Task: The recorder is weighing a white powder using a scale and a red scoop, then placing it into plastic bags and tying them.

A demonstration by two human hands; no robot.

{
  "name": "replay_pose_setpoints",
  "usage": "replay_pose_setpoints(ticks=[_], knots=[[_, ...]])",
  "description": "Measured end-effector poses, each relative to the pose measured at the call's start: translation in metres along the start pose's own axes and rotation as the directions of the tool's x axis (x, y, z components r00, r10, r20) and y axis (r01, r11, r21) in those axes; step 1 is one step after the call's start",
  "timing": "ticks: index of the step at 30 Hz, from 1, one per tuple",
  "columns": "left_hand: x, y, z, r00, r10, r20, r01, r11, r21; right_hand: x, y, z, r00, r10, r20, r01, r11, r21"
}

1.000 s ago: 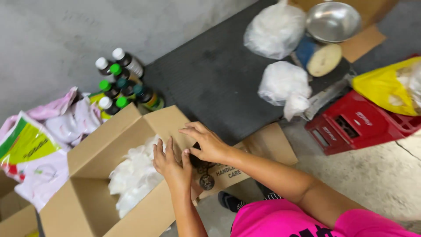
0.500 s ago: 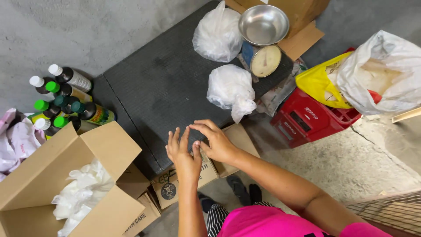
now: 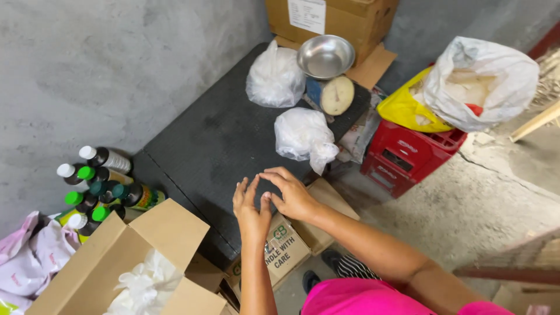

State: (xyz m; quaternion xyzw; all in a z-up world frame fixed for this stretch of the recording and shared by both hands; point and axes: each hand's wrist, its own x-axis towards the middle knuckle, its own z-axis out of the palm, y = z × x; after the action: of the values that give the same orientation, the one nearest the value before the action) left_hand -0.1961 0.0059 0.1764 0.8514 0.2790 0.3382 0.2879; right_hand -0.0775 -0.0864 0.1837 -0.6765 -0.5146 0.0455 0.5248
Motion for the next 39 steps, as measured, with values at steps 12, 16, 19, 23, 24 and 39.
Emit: replay_pose_setpoints(ticks=[12, 16, 19, 23, 24, 39], knots=[[0.001, -0.008, 0.012, 0.996, 0.053, 0.073, -0.051, 0.998, -0.024, -0.012, 0.006, 0.004, 0.997, 0.05, -0.061, -0.049, 0.999, 0.022], [0.006, -0.001, 0.02, 0.994, 0.012, 0.111, -0.008, 0.999, -0.031, -0.012, 0.011, -0.001, 0.99, 0.134, -0.048, -0.131, 0.989, 0.071], [0.009, 0.0, 0.036, 0.993, 0.023, 0.116, -0.014, 0.997, -0.078, -0.014, 0.023, -0.012, 0.979, 0.203, -0.027, -0.2, 0.976, 0.088], [0.019, 0.016, 0.062, 0.991, 0.052, 0.119, -0.044, 0.997, -0.068, -0.012, 0.04, -0.038, 0.985, 0.156, -0.077, -0.155, 0.988, 0.02], [0.022, 0.02, 0.071, 0.99, 0.065, 0.124, -0.055, 0.995, -0.08, -0.011, 0.043, -0.048, 0.986, 0.141, -0.094, -0.142, 0.99, -0.002], [0.062, 0.11, 0.255, 0.993, 0.05, 0.104, -0.058, 0.996, 0.074, -0.006, 0.181, -0.192, 0.987, 0.151, -0.048, -0.153, 0.988, -0.034]])
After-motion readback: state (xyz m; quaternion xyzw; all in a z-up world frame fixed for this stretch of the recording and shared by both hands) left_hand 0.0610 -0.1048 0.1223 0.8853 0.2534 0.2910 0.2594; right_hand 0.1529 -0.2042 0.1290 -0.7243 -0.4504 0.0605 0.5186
